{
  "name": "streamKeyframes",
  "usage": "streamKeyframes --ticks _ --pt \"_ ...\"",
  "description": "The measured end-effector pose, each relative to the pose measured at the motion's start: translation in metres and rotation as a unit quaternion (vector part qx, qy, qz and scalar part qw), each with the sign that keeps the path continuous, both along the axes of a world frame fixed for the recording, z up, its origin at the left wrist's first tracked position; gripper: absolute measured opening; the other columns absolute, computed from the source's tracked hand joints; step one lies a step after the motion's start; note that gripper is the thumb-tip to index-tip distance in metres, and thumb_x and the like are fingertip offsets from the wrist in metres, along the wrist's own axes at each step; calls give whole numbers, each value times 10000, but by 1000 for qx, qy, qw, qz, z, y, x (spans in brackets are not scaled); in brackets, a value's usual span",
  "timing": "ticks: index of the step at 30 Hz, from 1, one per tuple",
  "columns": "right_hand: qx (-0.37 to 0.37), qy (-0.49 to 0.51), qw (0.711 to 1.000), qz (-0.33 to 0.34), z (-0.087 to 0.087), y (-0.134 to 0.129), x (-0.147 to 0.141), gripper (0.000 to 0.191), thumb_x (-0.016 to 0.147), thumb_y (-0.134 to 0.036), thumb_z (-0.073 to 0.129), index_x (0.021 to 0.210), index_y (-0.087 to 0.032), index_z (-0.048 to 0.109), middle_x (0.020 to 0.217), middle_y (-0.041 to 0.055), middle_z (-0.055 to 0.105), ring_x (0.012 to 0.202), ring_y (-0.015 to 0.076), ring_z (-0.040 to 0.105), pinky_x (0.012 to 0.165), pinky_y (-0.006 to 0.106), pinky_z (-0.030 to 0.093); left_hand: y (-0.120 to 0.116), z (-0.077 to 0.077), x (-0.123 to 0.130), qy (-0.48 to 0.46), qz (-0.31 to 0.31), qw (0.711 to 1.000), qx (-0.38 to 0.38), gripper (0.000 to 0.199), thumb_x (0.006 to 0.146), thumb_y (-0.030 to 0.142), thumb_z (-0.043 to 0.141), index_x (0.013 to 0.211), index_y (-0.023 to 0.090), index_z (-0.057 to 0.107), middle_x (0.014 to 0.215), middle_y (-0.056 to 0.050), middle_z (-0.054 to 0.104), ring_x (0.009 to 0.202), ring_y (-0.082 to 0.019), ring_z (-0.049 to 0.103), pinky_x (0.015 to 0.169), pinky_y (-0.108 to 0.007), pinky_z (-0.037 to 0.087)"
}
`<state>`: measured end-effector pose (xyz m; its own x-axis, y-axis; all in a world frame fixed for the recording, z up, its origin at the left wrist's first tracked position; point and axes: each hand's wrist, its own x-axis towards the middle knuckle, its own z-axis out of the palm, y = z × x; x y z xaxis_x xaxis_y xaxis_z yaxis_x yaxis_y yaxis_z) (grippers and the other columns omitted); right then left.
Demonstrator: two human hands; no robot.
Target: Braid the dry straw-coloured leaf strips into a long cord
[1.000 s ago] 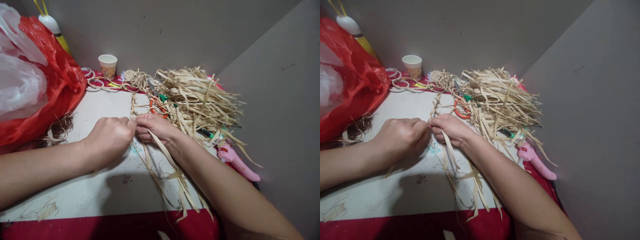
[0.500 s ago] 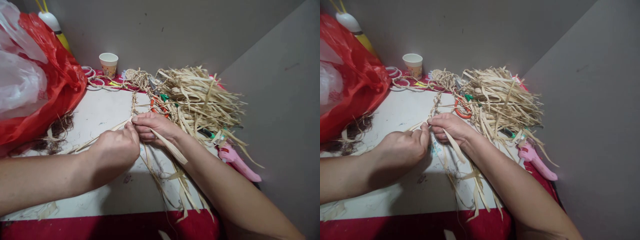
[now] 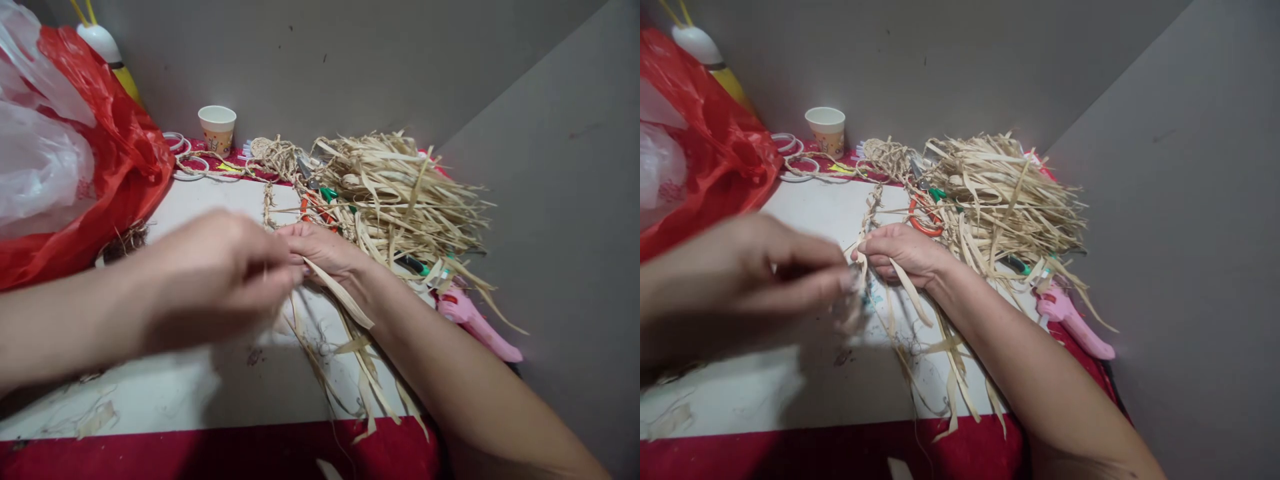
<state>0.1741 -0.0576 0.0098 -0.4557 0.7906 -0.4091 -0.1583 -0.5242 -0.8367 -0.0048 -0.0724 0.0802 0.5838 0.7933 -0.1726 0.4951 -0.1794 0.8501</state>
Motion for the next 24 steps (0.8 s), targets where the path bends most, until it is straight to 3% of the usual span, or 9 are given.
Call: streamKeyframes --ticks 3,4,5,8,11,14,19,21,24 --pt "7 4 1000 9 0 1 2 97 733 -141 610 665 -72 620 378 -92 342 311 1 234 292 105 211 39 -12 2 -27 32 994 101 55 704 189 613 670 146 607 536 38 502 496 -58 423 472 -171 299" --pt "8 4 1000 10 0 1 2 96 733 -147 617 675 -71 621 380 -93 343 314 0 232 294 103 215 49 -21 3 -36 34 997 61 58 691 188 623 731 146 619 585 27 549 515 -66 463 485 -173 326" --pt "9 2 1000 11 0 2 3 97 731 -152 625 677 -72 618 383 -93 346 318 0 232 296 102 219 56 -31 5 -35 14 999 -25 83 691 204 627 747 144 623 601 13 576 518 -76 493 491 -179 350" --pt "14 -8 1000 15 -1 2 3 110 718 -158 646 656 -82 596 393 -89 360 326 -1 237 299 104 225 62 -54 9 -79 -33 965 -247 123 734 223 562 686 125 617 587 -28 593 483 -87 504 460 -194 364" --pt "25 -24 999 22 0 1 4 116 722 -168 648 673 -77 595 395 -87 368 330 3 251 305 111 222 55 -57 11 -103 -27 944 -313 151 733 198 552 608 122 591 438 18 454 360 -53 359 362 -185 242" --pt "45 -43 998 30 0 0 4 143 729 -189 651 661 -95 568 396 -89 367 336 9 268 320 123 226 51 -53 11 -74 -17 953 -293 157 728 172 563 576 132 569 395 58 357 328 -31 239 342 -189 154" --pt "123 -124 983 63 -2 -2 5 206 761 -218 618 613 -133 503 419 -74 402 363 27 311 368 159 245 55 -55 10 -23 -63 981 -181 173 729 161 544 557 144 546 436 57 397 362 -30 259 371 -194 170" --pt "168 -190 964 81 -2 -3 5 234 781 -228 586 591 -141 480 439 -64 413 387 33 316 390 173 232 55 -58 10 6 -78 988 -133 169 723 149 537 555 147 534 449 52 422 382 -36 300 390 -188 207" --pt "229 -292 924 95 0 -6 5 249 790 -249 560 586 -149 456 484 -60 396 429 40 294 418 191 197 55 -60 10 26 -89 988 -120 155 742 141 490 593 158 532 477 32 481 401 -59 373 406 -191 258"
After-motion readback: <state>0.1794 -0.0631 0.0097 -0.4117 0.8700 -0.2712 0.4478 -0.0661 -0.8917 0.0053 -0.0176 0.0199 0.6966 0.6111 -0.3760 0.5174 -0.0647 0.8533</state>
